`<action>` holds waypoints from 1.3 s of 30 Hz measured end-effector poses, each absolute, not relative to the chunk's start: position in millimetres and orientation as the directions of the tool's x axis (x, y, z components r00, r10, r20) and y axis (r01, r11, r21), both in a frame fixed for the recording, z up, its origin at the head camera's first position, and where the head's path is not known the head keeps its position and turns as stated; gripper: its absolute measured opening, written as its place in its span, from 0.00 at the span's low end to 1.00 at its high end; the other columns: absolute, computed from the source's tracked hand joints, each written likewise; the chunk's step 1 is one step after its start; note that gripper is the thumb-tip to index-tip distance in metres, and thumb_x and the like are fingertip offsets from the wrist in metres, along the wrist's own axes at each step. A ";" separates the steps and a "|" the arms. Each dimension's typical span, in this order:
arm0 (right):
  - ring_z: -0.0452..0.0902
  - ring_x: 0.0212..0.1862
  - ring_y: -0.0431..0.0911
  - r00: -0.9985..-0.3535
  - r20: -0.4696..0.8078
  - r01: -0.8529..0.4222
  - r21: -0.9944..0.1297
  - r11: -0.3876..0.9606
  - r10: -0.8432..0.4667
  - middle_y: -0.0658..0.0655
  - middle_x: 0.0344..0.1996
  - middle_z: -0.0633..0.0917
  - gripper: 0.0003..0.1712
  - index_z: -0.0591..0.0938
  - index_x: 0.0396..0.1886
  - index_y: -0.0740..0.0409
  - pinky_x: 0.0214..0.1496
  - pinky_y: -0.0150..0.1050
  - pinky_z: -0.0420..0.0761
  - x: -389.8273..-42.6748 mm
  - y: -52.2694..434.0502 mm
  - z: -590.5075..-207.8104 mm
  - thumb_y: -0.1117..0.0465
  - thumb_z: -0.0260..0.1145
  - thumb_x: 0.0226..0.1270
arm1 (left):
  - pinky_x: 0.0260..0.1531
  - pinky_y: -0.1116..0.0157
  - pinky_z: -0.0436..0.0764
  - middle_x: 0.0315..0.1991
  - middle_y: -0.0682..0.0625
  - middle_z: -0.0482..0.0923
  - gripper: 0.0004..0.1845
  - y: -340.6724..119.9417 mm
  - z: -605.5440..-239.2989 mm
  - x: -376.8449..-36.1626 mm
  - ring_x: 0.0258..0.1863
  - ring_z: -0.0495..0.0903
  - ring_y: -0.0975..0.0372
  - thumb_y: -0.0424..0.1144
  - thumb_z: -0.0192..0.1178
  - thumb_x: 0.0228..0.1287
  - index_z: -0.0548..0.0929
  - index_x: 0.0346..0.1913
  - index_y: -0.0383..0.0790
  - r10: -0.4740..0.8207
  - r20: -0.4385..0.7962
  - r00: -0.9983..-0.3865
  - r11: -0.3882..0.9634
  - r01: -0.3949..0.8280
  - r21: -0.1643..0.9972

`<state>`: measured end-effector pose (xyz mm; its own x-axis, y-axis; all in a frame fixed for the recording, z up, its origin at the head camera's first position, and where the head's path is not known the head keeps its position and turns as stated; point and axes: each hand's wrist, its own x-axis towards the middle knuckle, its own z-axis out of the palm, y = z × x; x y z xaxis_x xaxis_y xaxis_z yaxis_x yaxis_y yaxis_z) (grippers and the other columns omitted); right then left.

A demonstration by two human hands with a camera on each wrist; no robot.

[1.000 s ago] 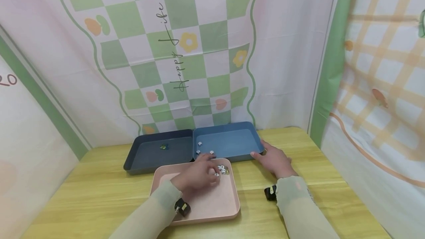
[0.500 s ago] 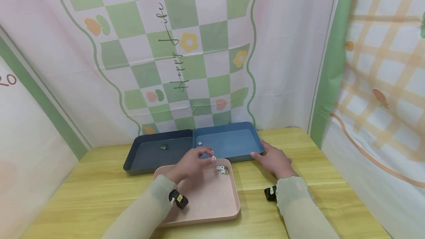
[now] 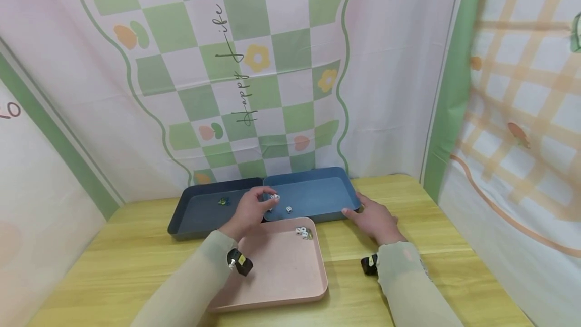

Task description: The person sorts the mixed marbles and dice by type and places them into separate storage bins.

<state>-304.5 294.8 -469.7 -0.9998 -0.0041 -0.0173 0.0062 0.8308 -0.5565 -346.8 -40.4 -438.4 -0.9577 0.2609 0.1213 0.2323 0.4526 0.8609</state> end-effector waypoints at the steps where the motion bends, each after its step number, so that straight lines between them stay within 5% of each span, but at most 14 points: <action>1: 0.59 0.66 0.75 -1.000 -0.016 0.005 -0.556 0.831 -0.004 0.77 0.68 0.65 0.54 0.54 0.79 0.64 0.62 0.70 0.62 -304.3 294.7 -469.7 0.30 0.55 0.70 | 0.51 0.51 0.75 0.64 0.49 0.70 0.07 -40.4 -438.5 -347.6 0.62 0.71 0.49 0.45 0.64 0.70 0.85 0.48 0.53 0.260 0.127 -0.957 0.459 0.238 0.856; 9: 0.60 0.66 0.75 -1.000 -0.013 0.002 -0.553 0.833 -0.006 0.77 0.68 0.65 0.54 0.55 0.79 0.64 0.62 0.70 0.62 -303.5 293.7 -469.2 0.30 0.55 0.69 | 0.45 0.53 0.75 0.63 0.45 0.69 0.06 -40.8 -439.9 -354.9 0.57 0.72 0.50 0.42 0.65 0.69 0.85 0.46 0.50 0.251 0.161 -0.954 0.516 0.273 0.812; 24: 0.60 0.66 0.75 -1.000 -0.007 0.000 -0.555 0.832 -0.005 0.77 0.68 0.65 0.54 0.54 0.79 0.64 0.63 0.70 0.62 -303.2 293.1 -469.8 0.30 0.55 0.70 | 0.60 0.48 0.71 0.66 0.41 0.67 0.12 -32.4 -446.6 -366.7 0.68 0.63 0.46 0.42 0.66 0.69 0.86 0.51 0.44 0.221 0.175 -0.959 0.604 0.276 0.748; 31: 0.59 0.66 0.75 -1.000 -0.008 0.002 -0.556 0.831 -0.002 0.77 0.68 0.64 0.54 0.54 0.79 0.64 0.63 0.70 0.61 -304.2 294.0 -470.9 0.30 0.55 0.70 | 0.64 0.45 0.65 0.70 0.39 0.64 0.22 -28.6 -442.3 -363.8 0.72 0.56 0.44 0.43 0.62 0.72 0.78 0.67 0.46 0.193 0.198 -0.961 0.657 0.276 0.702; 39: 0.59 0.66 0.75 -1.000 -0.011 0.006 -0.553 0.833 0.000 0.77 0.68 0.64 0.54 0.54 0.79 0.63 0.63 0.70 0.61 -306.1 295.6 -473.0 0.30 0.55 0.69 | 0.62 0.46 0.68 0.70 0.38 0.63 0.23 -32.4 -443.1 -363.1 0.71 0.57 0.44 0.43 0.62 0.72 0.77 0.68 0.47 0.152 0.195 -0.969 0.656 0.246 0.713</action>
